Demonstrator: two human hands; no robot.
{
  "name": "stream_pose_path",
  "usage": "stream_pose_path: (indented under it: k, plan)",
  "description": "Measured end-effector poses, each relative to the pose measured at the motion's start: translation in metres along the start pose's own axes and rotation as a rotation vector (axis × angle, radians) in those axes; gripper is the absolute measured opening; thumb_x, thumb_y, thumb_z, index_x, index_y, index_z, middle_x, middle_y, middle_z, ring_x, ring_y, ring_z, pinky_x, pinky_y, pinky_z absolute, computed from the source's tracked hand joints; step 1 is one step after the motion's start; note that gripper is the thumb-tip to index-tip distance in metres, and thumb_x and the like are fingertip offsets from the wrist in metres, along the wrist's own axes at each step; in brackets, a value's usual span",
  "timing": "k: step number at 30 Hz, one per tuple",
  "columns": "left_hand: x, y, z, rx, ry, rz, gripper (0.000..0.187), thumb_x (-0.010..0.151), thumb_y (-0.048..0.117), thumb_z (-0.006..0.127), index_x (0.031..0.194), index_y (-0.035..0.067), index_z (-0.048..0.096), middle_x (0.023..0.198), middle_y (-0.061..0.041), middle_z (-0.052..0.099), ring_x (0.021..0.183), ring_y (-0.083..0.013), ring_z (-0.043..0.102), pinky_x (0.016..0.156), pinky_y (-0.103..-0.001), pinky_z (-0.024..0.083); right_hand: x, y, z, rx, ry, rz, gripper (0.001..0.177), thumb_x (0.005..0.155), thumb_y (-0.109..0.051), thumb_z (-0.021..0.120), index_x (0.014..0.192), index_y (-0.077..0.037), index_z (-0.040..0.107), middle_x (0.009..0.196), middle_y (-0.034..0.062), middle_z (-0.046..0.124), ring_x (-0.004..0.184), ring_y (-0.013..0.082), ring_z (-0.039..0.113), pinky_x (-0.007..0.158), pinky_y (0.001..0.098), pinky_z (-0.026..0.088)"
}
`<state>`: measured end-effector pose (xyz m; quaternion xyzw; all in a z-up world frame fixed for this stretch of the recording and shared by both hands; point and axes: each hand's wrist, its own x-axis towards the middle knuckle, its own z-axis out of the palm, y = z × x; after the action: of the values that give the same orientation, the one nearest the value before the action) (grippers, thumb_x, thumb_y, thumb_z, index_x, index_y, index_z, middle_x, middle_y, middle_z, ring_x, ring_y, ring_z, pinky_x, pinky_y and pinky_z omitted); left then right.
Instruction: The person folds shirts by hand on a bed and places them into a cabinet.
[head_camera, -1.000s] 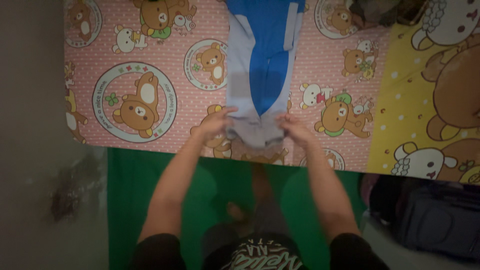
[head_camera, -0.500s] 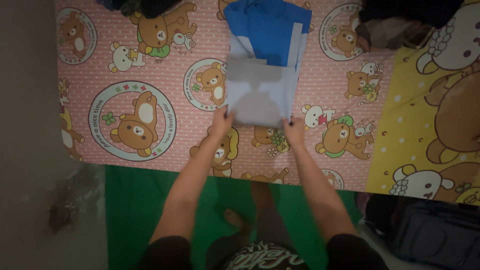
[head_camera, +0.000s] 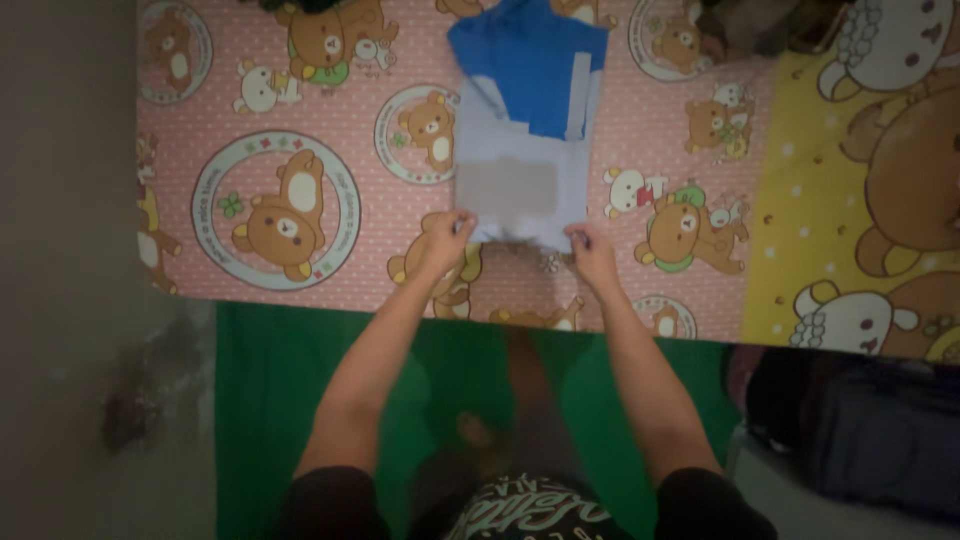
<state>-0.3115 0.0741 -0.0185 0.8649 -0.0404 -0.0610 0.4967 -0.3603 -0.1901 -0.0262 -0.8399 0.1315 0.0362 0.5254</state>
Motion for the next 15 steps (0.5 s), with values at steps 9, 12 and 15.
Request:
stream_pose_path:
  k: [9, 12, 15]
  plan:
    - [-0.08, 0.026, -0.048, -0.441, -0.521, -0.289, 0.034, 0.068, 0.008, 0.059, 0.101, 0.006, 0.052, 0.081, -0.004, 0.06, 0.072, -0.0101, 0.057, 0.06, -0.021, 0.045, -0.091, -0.011, -0.032, 0.164, -0.395, 0.106, 0.035, 0.068, -0.005, 0.058, 0.102, -0.008, 0.055, 0.07, -0.0007, 0.055, 0.057, 0.0052, 0.048, 0.048, 0.0199, 0.041]
    - [-0.058, 0.047, -0.06, -0.341, -0.448, -0.176, 0.029, 0.077, 0.013, 0.056, 0.105, 0.006, 0.057, 0.082, -0.006, 0.06, 0.072, -0.0107, 0.053, 0.062, -0.023, 0.045, -0.08, -0.039, -0.046, 0.068, -0.235, 0.058, 0.029, 0.072, -0.008, 0.057, 0.101, -0.008, 0.058, 0.063, 0.0011, 0.054, 0.055, 0.0064, 0.048, 0.049, 0.0209, 0.04]
    - [-0.01, 0.077, -0.077, -0.078, -0.301, -0.043, 0.026, 0.075, 0.018, 0.057, 0.099, 0.007, 0.059, 0.082, -0.007, 0.062, 0.073, -0.0133, 0.057, 0.065, -0.026, 0.046, -0.034, -0.069, -0.062, -0.075, -0.088, -0.067, 0.026, 0.075, -0.011, 0.059, 0.101, -0.008, 0.061, 0.061, 0.0045, 0.05, 0.054, 0.01, 0.041, 0.048, 0.0248, 0.035]
